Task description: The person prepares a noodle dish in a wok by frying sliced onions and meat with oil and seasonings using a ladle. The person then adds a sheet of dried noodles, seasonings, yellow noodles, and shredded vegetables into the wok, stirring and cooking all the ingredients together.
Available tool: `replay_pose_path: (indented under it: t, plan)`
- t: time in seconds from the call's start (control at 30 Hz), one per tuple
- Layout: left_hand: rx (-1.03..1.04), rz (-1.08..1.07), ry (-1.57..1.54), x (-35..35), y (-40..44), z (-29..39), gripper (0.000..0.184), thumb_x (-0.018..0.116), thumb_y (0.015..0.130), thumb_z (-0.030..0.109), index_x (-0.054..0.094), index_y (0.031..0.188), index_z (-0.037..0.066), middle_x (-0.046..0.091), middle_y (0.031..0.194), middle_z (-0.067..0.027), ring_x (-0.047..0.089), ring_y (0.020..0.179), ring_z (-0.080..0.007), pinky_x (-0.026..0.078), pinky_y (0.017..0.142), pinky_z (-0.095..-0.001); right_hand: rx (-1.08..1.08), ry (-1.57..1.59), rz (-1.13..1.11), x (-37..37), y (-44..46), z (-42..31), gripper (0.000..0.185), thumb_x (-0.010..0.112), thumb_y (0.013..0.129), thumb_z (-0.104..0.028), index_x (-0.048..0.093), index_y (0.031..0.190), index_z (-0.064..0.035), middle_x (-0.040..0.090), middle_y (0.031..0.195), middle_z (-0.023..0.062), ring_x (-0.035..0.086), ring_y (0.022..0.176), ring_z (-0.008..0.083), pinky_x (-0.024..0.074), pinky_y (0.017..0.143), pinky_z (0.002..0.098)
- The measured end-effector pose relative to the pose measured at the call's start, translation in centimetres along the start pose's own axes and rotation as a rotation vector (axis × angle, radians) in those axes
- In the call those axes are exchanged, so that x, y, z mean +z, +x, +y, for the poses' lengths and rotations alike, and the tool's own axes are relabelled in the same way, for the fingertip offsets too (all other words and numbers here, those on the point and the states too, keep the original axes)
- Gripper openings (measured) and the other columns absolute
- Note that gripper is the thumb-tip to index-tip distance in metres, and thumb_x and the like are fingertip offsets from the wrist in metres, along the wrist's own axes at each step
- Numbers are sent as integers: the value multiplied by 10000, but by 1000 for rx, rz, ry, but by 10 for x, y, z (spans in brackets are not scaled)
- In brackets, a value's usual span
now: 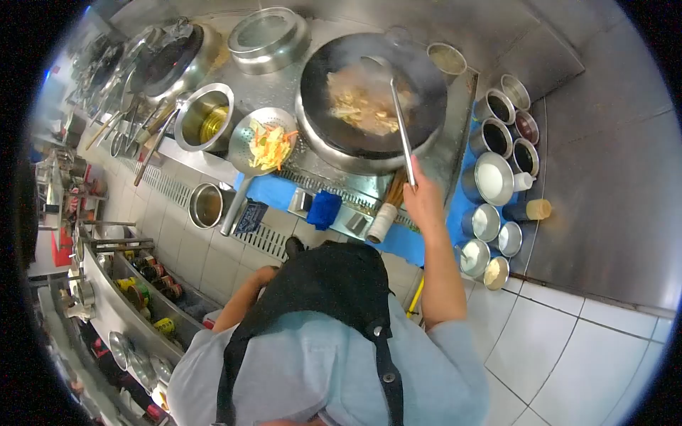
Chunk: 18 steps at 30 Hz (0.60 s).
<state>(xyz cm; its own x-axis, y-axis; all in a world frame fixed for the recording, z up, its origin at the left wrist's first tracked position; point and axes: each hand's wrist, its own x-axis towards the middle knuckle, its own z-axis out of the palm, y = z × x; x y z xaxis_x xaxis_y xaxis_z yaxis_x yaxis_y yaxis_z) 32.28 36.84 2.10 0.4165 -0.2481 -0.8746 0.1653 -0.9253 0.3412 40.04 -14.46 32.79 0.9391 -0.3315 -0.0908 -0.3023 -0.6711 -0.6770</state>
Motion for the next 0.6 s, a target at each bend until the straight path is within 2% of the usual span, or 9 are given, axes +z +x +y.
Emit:
replay_pose_path:
  t: [0.1,0.2,0.23,0.27,0.3,0.37,0.4,0.5,0.6]
  plan:
    - [-161,-22,56,-46,-44,9,801,553,932,704,714,1225,-25,713,1186,-273,673,1157,-399,507,1000,-454,-6,-42,26,37,-1,0,731,603,910,-107,403,1589,-286,700,921,292,691,825,453,529,771,479]
    - [51,171,-26,-18,-5,-91,788,593,916,686,727,1155,-53,726,1135,-277,697,1093,-397,521,963,-475,128,-211,3,40,-7,-42,749,600,909,-105,379,1597,-299,705,970,296,697,878,467,535,808,501]
    - [-7,260,-190,-24,-14,-100,766,614,910,664,729,1132,-60,729,1126,-275,701,1082,-392,523,958,-474,137,-235,10,46,-5,-54,755,598,911,-104,367,1602,-302,705,973,296,696,876,469,537,812,503]
    - [-74,337,-354,-22,-30,-112,744,635,904,643,730,1108,-67,732,1117,-274,705,1071,-387,525,953,-474,-69,-264,151,64,-8,-47,744,604,931,-108,350,1617,-244,724,833,224,713,722,372,548,676,476]
    - [-141,410,-516,-18,-44,-123,723,655,899,621,731,1085,-73,735,1109,-273,709,1060,-382,527,948,-473,18,-103,114,77,-10,-64,728,603,946,-110,349,1619,-219,703,804,184,689,671,319,529,618,449]
    - [-72,391,-426,7,-22,-188,626,674,903,549,738,1088,-45,752,1076,-224,714,1043,-362,532,942,-460,207,210,54,92,-15,-102,698,601,974,-115,346,1622,-169,660,747,103,641,569,214,491,502,394]
    - [-30,379,-370,19,-15,-221,577,683,905,513,741,1090,-31,760,1060,-200,717,1035,-351,534,939,-454,153,430,58,107,-8,-107,659,592,1003,-111,347,1615,-125,552,757,20,529,517,101,411,413,288]
    - [-59,186,-287,21,-17,-271,444,656,929,446,757,1088,44,767,1003,-137,719,1002,-331,541,920,-440,208,1079,-169,113,-2,-147,642,582,1011,-95,338,1604,-115,538,800,32,500,503,105,420,417,261]
    - [-171,203,-433,10,-24,-282,335,631,946,400,773,1027,108,761,952,-104,719,966,-319,547,900,-435,185,1241,-253,129,9,-183,426,511,1041,-74,401,1453,-68,513,808,42,467,510,104,412,432,251]
